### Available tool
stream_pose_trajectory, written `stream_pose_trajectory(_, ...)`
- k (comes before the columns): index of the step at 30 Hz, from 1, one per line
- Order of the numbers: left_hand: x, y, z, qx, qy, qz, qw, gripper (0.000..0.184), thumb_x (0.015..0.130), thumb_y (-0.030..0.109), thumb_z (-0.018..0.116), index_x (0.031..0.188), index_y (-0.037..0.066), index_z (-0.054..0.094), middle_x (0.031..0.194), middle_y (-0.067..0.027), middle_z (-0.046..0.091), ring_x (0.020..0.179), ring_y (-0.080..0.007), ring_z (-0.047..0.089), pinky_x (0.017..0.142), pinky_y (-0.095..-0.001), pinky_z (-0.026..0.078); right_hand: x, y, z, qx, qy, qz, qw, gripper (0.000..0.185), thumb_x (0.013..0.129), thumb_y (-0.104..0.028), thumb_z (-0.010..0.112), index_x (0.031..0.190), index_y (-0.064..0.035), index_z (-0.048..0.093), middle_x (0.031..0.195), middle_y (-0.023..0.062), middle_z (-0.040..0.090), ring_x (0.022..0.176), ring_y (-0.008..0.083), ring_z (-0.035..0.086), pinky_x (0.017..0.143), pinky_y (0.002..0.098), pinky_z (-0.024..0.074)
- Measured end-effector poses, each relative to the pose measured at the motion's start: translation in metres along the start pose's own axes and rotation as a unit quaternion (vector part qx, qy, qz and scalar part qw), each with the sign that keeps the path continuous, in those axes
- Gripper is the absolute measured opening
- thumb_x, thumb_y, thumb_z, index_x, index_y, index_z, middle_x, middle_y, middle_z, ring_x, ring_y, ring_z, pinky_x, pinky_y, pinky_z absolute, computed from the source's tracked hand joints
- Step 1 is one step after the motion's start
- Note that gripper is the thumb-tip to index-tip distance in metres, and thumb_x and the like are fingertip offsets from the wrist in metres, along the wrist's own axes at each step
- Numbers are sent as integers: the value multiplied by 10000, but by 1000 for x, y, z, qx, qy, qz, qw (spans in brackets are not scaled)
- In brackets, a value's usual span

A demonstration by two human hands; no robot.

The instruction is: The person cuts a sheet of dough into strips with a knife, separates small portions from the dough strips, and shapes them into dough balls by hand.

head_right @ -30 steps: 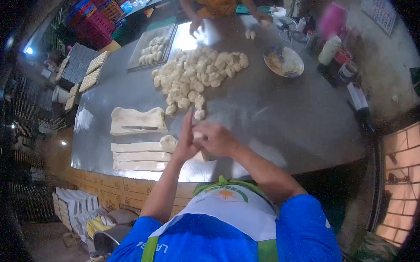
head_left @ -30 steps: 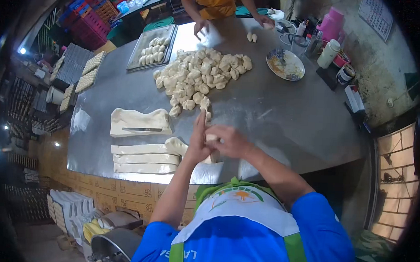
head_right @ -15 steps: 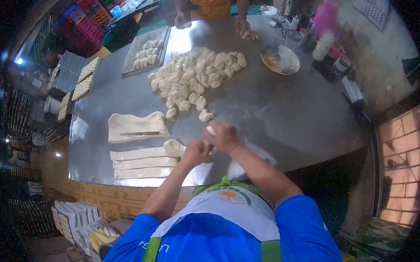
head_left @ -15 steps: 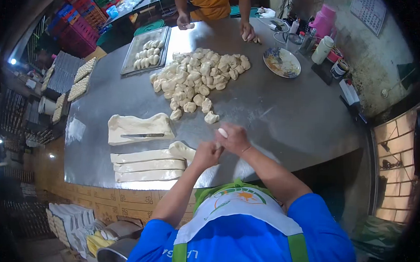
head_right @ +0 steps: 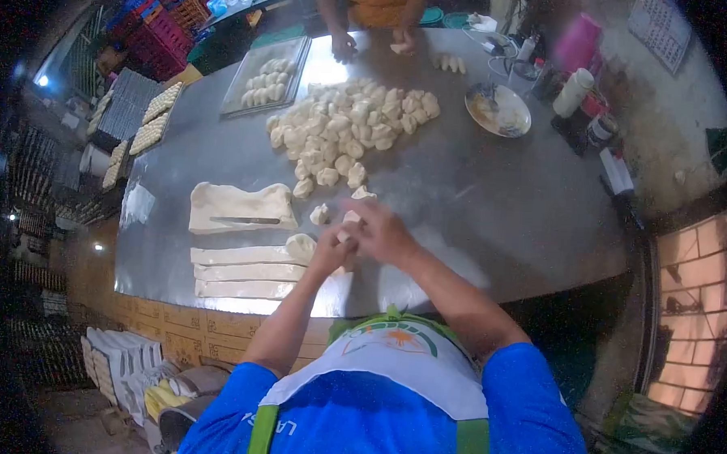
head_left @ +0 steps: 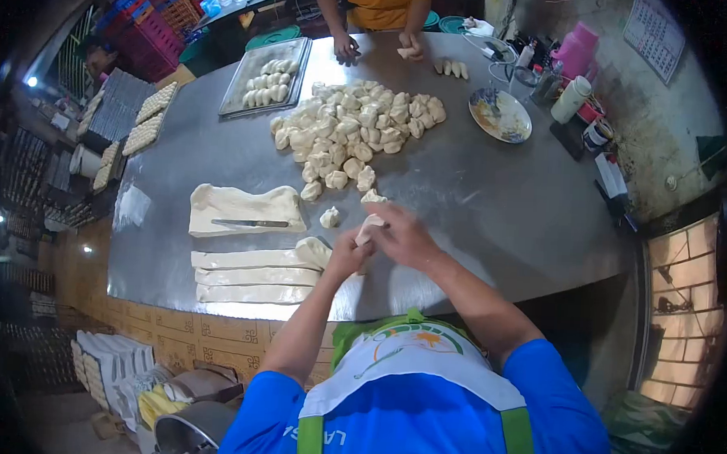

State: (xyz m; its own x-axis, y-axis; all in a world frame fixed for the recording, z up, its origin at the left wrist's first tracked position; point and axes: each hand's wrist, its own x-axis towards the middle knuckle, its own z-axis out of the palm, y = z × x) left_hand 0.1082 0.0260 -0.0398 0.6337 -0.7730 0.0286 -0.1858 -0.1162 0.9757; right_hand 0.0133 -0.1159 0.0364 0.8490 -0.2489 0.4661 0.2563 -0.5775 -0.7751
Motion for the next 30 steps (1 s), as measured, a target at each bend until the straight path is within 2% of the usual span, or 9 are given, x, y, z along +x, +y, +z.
stream_pose_trajectory(6, -19, 27, 29, 241, -38, -56, 968, 259, 798, 112, 710, 1022, -3, 649, 824, -200, 667, 770, -336, 666, 651, -385, 505, -13, 68, 4, -151, -70, 113, 980, 411, 770, -295, 754, 1103, -77, 649, 999, 164, 637, 859, 350, 651, 766, 459, 523)
stream_pose_trajectory(9, -30, 49, 25, 112, -45, 224, 967, 367, 789, 61, 713, 1143, 3, 635, 795, -169, 684, 802, -304, 679, 630, -381, 516, -26, 95, 8, -234, -69, 165, 956, 397, 785, -345, 742, 1076, -91, 649, 1119, 208, 614, 967, 371, 632, 821, 470, 508)
stream_pose_trajectory(11, -22, 32, 7, 45, -34, -160, 985, 498, 804, -17, 691, 1283, 9, 557, 915, -130, 656, 851, -266, 636, 783, -354, 524, -24, 90, 8, -261, 15, 88, 961, 385, 794, -337, 741, 1067, -80, 649, 1155, 221, 605, 1000, 369, 627, 829, 473, 503)
stream_pose_trajectory(14, -12, 6, -2, 248, 31, 195, 948, 934, 711, 19, 784, 1491, 28, 269, 1316, -178, 444, 1133, -254, 515, 918, -335, 485, -13, 44, 7, -37, -110, 98, 988, 386, 815, -303, 726, 1116, -74, 652, 1177, 210, 613, 1004, 369, 633, 854, 447, 511)
stream_pose_trajectory(16, -4, 20, 1, 300, 95, 285, 905, 881, 743, 29, 756, 1489, 57, 287, 1357, -166, 431, 1160, -271, 519, 903, -352, 493, -17, 37, 10, 98, -176, 38, 979, 368, 826, -237, 713, 1148, -73, 645, 1188, 190, 607, 1043, 376, 619, 873, 430, 508)
stream_pose_trajectory(18, -10, -1, -9, 4, 60, -3, 998, 720, 744, 45, 738, 1394, 63, 428, 1390, -217, 458, 1193, -351, 545, 898, -388, 507, -11, 20, -3, 75, -154, 74, 982, 347, 823, -212, 710, 1136, -73, 651, 1160, 182, 614, 1040, 370, 619, 867, 425, 508)
stream_pose_trajectory(21, -4, -11, -13, 141, -33, -61, 988, 461, 787, 82, 726, 1216, 53, 561, 1150, -198, 620, 1052, -321, 633, 849, -393, 511, 7, 6, -11, -14, -86, 22, 996, 300, 823, -180, 704, 1099, -69, 663, 1089, 168, 634, 1019, 354, 625, 841, 416, 511)
stream_pose_trajectory(23, -3, 21, 4, 101, 55, 102, 988, 240, 827, 104, 687, 1038, 17, 611, 933, -185, 668, 911, -308, 673, 805, -393, 511, 11, 1, -14, -63, -51, -57, 995, 272, 825, -172, 701, 1074, -66, 668, 1046, 161, 648, 1001, 345, 630, 822, 413, 514)
stream_pose_trajectory(30, -1, 38, 12, 129, 37, 74, 988, 207, 837, 103, 631, 1028, 26, 648, 978, -205, 673, 832, -382, 659, 740, -430, 512, 9, 6, 2, -74, 9, 31, 997, 371, 797, -225, 745, 1114, -66, 633, 969, 140, 647, 963, 375, 610, 826, 450, 492)
